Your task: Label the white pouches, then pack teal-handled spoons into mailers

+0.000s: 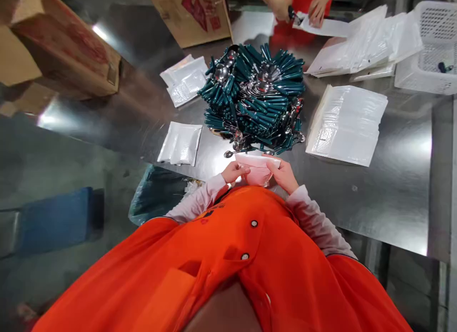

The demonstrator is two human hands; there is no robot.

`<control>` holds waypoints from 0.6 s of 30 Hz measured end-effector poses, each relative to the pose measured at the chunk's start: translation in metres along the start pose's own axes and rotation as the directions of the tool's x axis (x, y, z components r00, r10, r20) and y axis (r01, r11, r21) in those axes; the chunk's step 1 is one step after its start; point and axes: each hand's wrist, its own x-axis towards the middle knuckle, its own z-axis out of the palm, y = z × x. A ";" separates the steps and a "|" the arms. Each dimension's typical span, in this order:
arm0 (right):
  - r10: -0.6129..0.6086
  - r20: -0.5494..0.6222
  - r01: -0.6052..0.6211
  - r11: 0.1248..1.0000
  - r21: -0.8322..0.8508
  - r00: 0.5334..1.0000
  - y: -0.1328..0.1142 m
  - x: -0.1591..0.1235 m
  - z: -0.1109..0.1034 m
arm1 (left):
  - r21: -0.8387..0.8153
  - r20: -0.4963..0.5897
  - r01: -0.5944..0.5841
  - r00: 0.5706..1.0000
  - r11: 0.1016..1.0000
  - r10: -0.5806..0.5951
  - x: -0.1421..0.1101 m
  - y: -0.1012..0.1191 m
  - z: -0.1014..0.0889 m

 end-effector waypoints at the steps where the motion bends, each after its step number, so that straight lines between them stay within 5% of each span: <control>1: -0.030 0.033 0.030 0.999 0.015 0.999 -0.006 -0.001 -0.001 | 0.031 -0.035 -0.008 0.999 0.999 0.010 -0.004 0.008 -0.016; 6: -0.065 0.159 0.091 0.983 -0.160 0.985 -0.032 0.006 -0.009 | 0.344 -0.377 0.050 0.922 0.938 0.089 -0.015 0.060 -0.142; 9: -0.020 0.232 0.095 0.943 -0.318 0.973 -0.040 0.018 -0.005 | 0.603 -0.603 0.271 0.770 0.750 0.207 -0.012 0.066 -0.197; 11: -0.004 0.290 0.115 0.923 -0.366 0.957 -0.041 0.025 0.001 | 0.681 -0.666 0.475 0.719 0.558 0.202 -0.010 0.049 -0.205; 13: 0.022 0.334 0.115 0.916 -0.385 0.942 -0.037 0.031 0.008 | 0.718 -0.637 0.559 0.767 0.414 0.069 -0.007 0.023 -0.196; 15: 0.072 0.349 0.084 0.908 -0.410 0.934 -0.029 0.038 0.013 | 0.758 -0.579 0.563 0.813 0.329 -0.059 -0.004 -0.002 -0.188; 18: 0.175 0.318 0.010 0.863 -0.504 0.932 -0.014 0.052 0.017 | 0.751 -0.596 0.592 0.798 0.292 -0.088 0.005 -0.021 -0.197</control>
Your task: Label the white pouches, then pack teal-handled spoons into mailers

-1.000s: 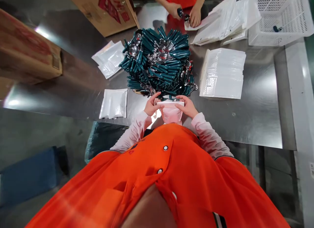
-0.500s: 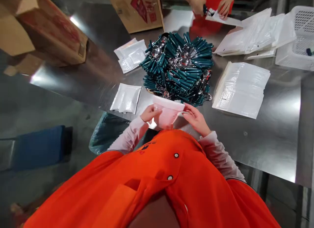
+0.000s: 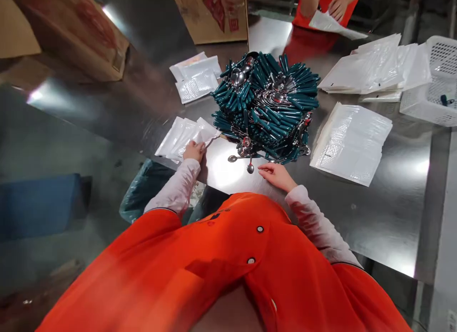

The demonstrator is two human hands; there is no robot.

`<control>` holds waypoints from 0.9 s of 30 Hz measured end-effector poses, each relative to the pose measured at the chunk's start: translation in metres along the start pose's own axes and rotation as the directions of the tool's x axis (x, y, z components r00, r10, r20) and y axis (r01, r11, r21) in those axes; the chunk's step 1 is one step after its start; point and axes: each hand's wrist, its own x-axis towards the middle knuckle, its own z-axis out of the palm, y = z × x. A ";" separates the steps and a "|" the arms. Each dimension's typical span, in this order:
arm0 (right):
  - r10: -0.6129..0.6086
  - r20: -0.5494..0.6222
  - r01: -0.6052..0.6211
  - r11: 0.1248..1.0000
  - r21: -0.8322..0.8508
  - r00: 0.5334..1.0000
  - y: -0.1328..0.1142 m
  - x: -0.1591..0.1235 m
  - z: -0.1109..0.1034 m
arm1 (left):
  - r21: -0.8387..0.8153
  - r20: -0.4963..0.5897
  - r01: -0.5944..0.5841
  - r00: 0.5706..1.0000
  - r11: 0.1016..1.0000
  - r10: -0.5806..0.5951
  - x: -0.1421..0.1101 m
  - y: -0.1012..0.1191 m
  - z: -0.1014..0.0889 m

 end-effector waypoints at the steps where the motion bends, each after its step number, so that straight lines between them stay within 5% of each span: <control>1: 0.039 -0.018 -0.039 0.998 -0.049 0.999 0.004 0.006 0.001 | -0.002 -0.017 0.022 1.000 1.000 -0.022 0.008 -0.004 -0.002; 6: 0.080 -0.325 -0.220 0.879 -0.424 0.942 0.016 0.036 0.004 | -0.052 -0.147 0.102 0.983 0.993 -0.108 0.023 -0.025 -0.027; 9: 0.093 -0.419 -0.322 0.792 -0.519 0.903 0.024 0.050 0.003 | -0.159 -0.306 0.260 0.904 0.952 -0.298 -0.012 -0.038 -0.031; 11: 0.112 -0.423 -0.354 0.756 -0.551 0.899 0.031 0.057 0.003 | -0.180 -0.297 0.381 0.858 0.907 -0.419 -0.043 -0.045 -0.030; 14: 0.153 -0.402 -0.383 0.712 -0.588 0.903 0.039 0.068 0.002 | -0.226 -0.231 0.346 0.889 0.911 -0.395 -0.070 -0.036 -0.032; 18: 0.201 -0.404 -0.418 0.706 -0.572 0.892 0.046 0.078 0.000 | -0.473 -0.165 0.011 0.981 0.881 -0.101 -0.050 0.047 -0.028; 23: 0.155 -0.479 -0.340 0.882 -0.327 0.864 0.058 0.066 -0.008 | -0.625 -0.158 -0.177 0.983 0.761 0.098 0.005 0.173 -0.001; 27: 0.184 -0.572 -0.167 0.982 0.083 0.799 0.071 0.036 -0.018 | -0.712 -0.194 -0.224 0.974 0.665 0.119 0.007 0.195 0.010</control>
